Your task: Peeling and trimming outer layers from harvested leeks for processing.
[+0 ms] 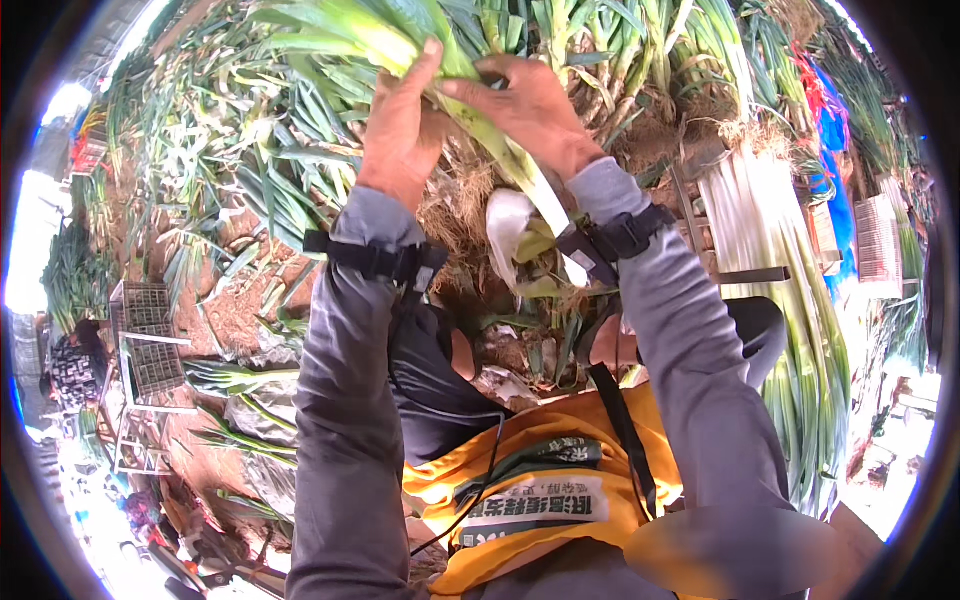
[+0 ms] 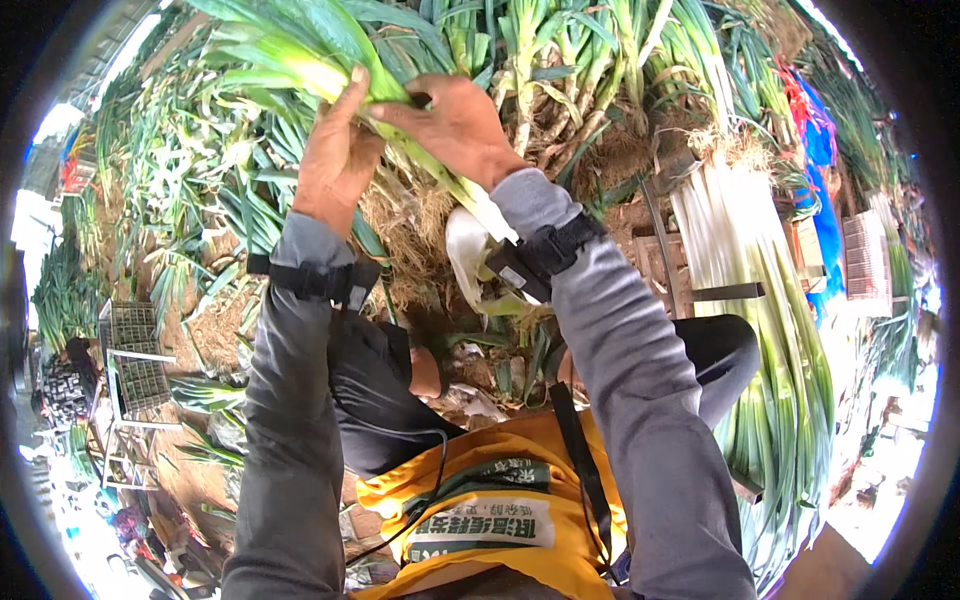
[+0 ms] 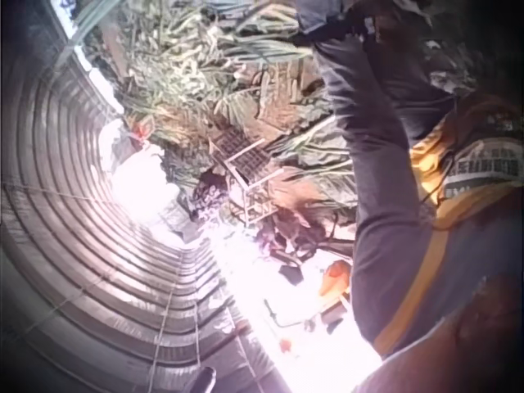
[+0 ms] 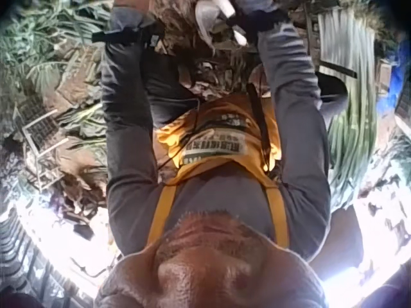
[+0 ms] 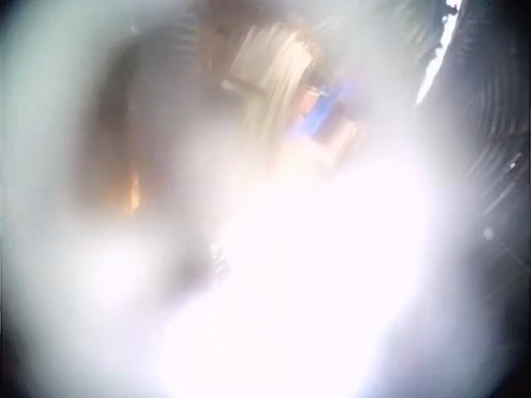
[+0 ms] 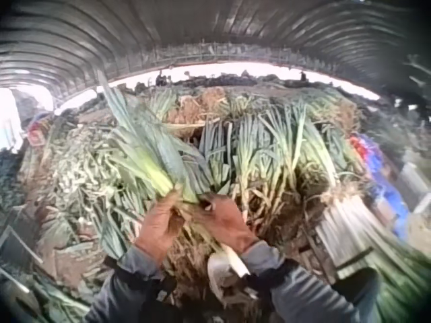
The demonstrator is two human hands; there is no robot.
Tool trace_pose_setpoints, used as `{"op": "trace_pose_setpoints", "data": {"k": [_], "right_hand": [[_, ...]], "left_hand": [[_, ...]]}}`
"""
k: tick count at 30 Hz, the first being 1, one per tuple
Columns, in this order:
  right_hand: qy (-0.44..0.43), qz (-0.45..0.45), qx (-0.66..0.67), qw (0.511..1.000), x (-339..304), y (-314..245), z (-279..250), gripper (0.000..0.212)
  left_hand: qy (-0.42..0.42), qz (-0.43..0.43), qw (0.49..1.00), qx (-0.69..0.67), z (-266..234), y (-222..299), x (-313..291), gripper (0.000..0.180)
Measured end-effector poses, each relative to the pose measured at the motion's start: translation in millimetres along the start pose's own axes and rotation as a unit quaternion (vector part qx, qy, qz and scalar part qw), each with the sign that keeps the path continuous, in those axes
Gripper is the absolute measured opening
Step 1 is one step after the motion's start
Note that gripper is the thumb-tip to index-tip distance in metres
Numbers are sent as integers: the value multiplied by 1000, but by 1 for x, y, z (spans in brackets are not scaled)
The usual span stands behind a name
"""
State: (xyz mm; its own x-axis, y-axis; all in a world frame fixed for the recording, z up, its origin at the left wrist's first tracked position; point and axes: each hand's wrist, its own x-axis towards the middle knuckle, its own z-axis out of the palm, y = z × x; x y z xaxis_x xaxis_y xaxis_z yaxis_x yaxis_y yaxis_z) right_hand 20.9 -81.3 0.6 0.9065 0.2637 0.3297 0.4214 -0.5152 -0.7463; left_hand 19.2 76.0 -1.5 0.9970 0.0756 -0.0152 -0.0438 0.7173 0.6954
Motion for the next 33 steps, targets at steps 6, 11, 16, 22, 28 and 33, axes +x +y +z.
{"op": "trace_pose_setpoints", "data": {"k": [6,11,16,22,28,33], "right_hand": [[-13,96,117,988,-52,8,-24,27],[-58,258,269,926,-127,62,-19,40],[-202,265,-211,919,-291,234,42,36],[-227,308,-187,905,-311,264,63,27],[-193,369,-173,893,-344,246,82,24],[-223,406,-211,861,-355,272,69,31]], "left_hand": [[39,48,998,13,-26,-1,28,42],[139,97,985,38,-59,26,48,37],[97,145,983,47,-53,21,56,37],[68,185,979,47,-45,29,42,33],[98,234,967,26,-46,38,29,25],[177,229,957,-11,-44,65,25,33]]}}
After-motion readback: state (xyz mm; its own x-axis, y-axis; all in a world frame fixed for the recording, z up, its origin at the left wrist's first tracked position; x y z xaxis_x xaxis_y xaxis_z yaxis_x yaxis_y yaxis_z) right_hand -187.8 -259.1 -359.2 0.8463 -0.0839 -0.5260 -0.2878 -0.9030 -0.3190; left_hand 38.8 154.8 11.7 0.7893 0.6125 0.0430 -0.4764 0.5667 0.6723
